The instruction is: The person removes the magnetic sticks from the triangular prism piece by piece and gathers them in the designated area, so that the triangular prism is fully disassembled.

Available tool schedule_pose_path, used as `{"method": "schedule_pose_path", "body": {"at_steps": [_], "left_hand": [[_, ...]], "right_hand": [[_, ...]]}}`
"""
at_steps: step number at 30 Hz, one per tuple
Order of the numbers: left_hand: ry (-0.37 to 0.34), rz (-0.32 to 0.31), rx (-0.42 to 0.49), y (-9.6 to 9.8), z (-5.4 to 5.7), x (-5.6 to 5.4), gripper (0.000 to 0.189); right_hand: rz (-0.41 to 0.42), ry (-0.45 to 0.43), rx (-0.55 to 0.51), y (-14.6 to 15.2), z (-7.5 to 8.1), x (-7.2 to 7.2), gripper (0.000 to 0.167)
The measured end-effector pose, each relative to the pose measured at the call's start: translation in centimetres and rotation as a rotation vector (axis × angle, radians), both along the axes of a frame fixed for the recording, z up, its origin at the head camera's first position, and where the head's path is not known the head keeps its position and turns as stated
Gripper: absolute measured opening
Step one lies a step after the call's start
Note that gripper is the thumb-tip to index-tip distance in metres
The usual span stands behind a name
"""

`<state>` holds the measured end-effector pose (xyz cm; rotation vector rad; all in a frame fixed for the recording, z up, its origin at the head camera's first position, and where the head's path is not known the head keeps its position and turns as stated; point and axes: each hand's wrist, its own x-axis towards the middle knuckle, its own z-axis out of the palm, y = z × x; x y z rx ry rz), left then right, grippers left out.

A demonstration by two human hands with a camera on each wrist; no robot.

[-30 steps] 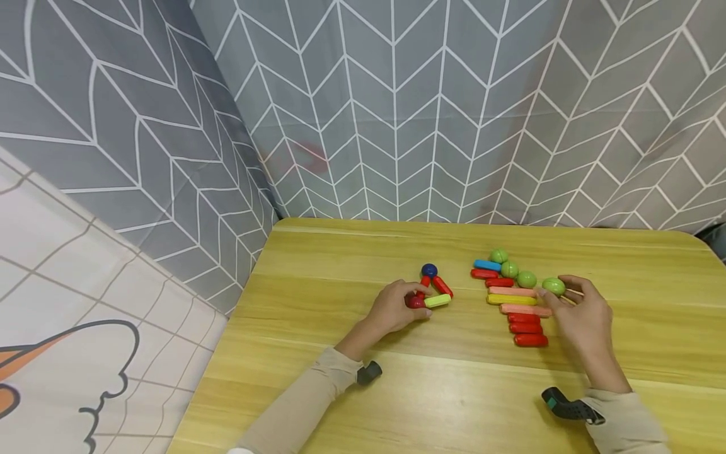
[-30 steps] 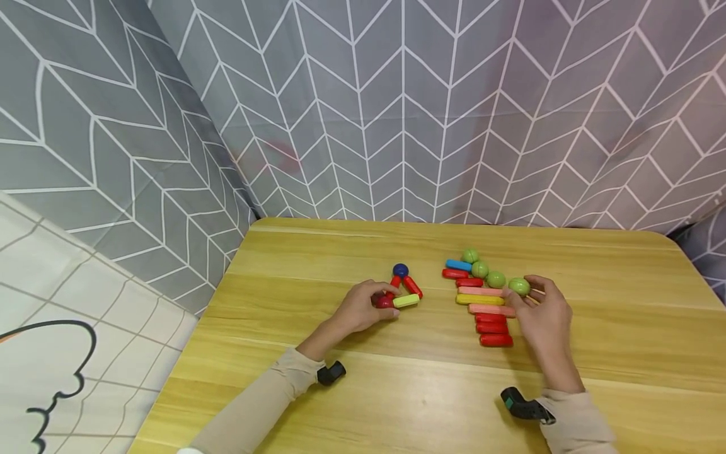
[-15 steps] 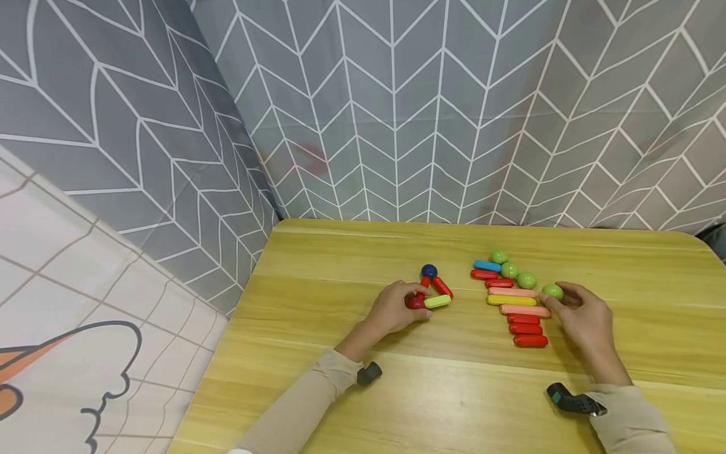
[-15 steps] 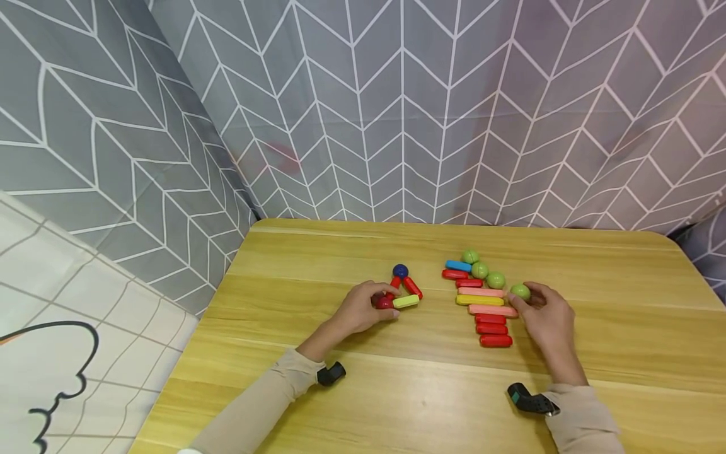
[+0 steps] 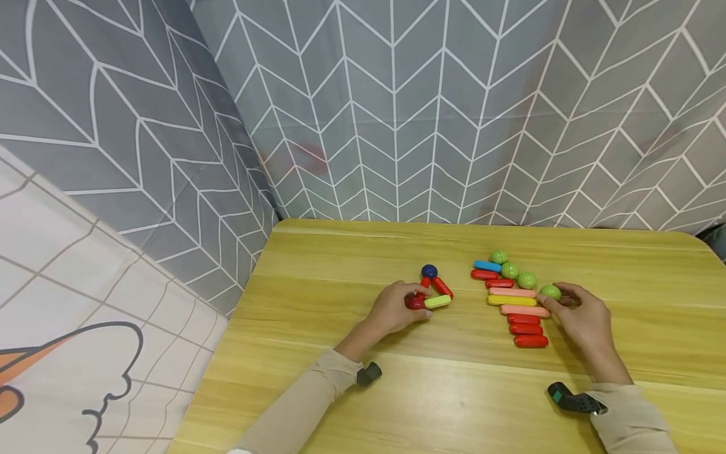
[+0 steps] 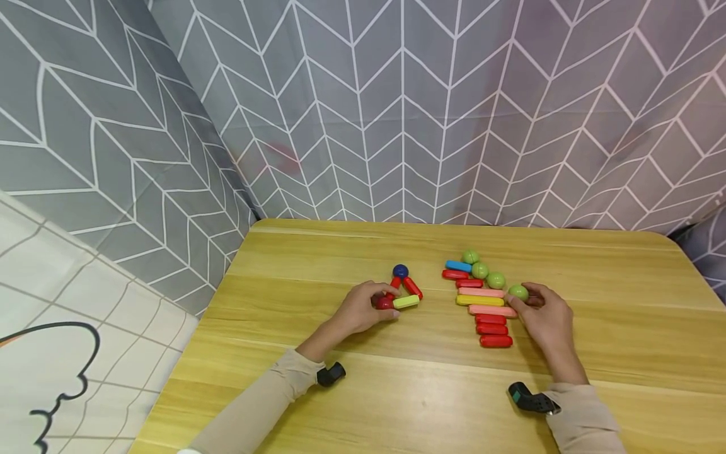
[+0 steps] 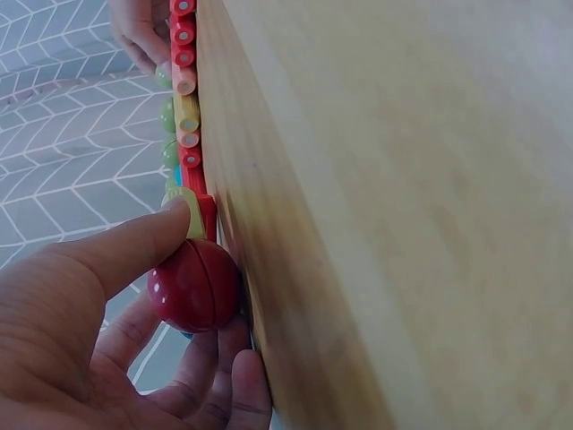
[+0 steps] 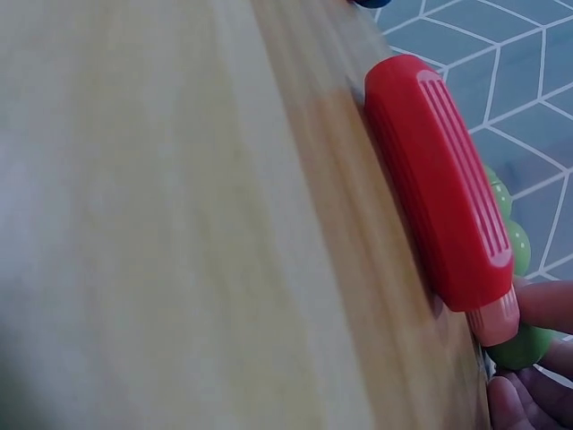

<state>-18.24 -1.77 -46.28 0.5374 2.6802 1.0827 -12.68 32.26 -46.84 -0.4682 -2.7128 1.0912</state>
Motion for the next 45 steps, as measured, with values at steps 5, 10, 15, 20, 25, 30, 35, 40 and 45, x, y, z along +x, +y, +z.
{"method": "schedule_pose_path", "body": {"at_steps": [5,10,15,20,25,30,35,40,45], "left_hand": [[0.000,0.001,-0.004,0.0,-0.1,0.0,0.037],[-0.005,0.000,-0.009,0.0,-0.1,0.0,0.037],[-0.004,-0.003,-0.017,-0.1,-0.1,0.0,0.038],[-0.003,-0.002,-0.013,0.0,0.0,0.1,0.038],[0.005,-0.009,-0.033,-0.1,0.0,0.1,0.039],[0.009,-0.009,-0.050,-0.1,-0.2,0.2,0.052],[-0.014,0.007,-0.031,-0.2,-0.1,0.2,0.073],[-0.012,0.013,-0.006,-0.2,-0.1,0.1,0.065],[-0.012,0.021,0.003,-0.1,-0.2,0.0,0.056]], "right_hand": [[0.011,0.002,0.001,0.0,0.0,0.0,0.059],[0.016,-0.015,-0.012,-0.1,0.0,0.0,0.062],[0.017,-0.002,0.001,-0.4,0.1,-0.1,0.060],[0.018,-0.005,-0.014,-0.3,0.2,0.0,0.061],[0.026,0.000,-0.020,-0.3,0.2,0.2,0.062],[0.032,-0.005,-0.020,-0.3,0.3,0.4,0.061],[0.015,0.002,-0.008,-0.4,0.6,0.5,0.058],[-0.009,0.087,-0.001,-1.2,1.4,0.6,0.050],[0.006,0.176,0.027,-3.2,2.6,0.7,0.041]]}}
